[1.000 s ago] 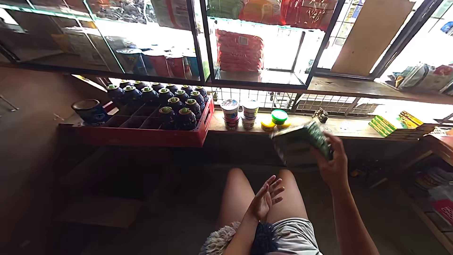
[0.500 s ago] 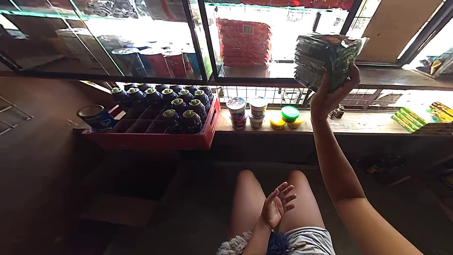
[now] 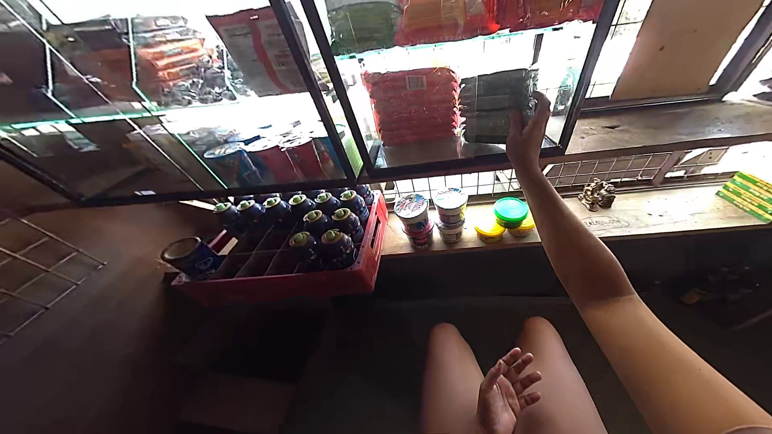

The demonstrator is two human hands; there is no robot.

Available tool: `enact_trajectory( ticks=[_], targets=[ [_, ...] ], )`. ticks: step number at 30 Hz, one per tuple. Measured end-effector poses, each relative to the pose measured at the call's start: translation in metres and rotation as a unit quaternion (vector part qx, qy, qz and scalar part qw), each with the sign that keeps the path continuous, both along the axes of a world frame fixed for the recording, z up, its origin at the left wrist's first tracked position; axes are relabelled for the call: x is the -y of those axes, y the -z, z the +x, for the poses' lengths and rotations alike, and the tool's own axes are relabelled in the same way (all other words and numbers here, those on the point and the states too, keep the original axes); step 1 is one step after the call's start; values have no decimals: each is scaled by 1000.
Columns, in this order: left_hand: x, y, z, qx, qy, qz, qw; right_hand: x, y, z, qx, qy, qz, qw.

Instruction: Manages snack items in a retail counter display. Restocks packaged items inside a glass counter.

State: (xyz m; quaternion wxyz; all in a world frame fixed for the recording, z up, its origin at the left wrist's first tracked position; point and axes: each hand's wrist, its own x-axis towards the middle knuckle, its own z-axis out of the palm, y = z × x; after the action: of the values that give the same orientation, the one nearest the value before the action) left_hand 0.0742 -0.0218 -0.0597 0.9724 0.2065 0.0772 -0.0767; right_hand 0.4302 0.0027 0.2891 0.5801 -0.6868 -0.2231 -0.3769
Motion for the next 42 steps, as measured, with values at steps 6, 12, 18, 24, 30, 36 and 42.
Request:
enact_trajectory(
  ticks=[6,12,18,24,30,36,42],
  targets=[
    [3,4,5,-15,12,-23,1000,6,-24,6,-129,79,-105,983],
    [5,3,7,-15,-5,-37,999,7,-21,-3,1,168,-260,951],
    [8,7,11,-28,0,-54,998,3,-34,0,-31,110,-428,897],
    [8,12,13,-25,4,-68,997,-10,-42,21,-129,51,-478,867],
    [6,15,13,-35,17,-70,997,-19,-53,41,-177,41,-508,842],
    [6,19,14,-43,24,-71,996,-31,-56,41,-177,53,-532,826],
    [7,21,15,-45,19,-78,996,-27,-49,50,-91,51,-441,891]
  ],
)
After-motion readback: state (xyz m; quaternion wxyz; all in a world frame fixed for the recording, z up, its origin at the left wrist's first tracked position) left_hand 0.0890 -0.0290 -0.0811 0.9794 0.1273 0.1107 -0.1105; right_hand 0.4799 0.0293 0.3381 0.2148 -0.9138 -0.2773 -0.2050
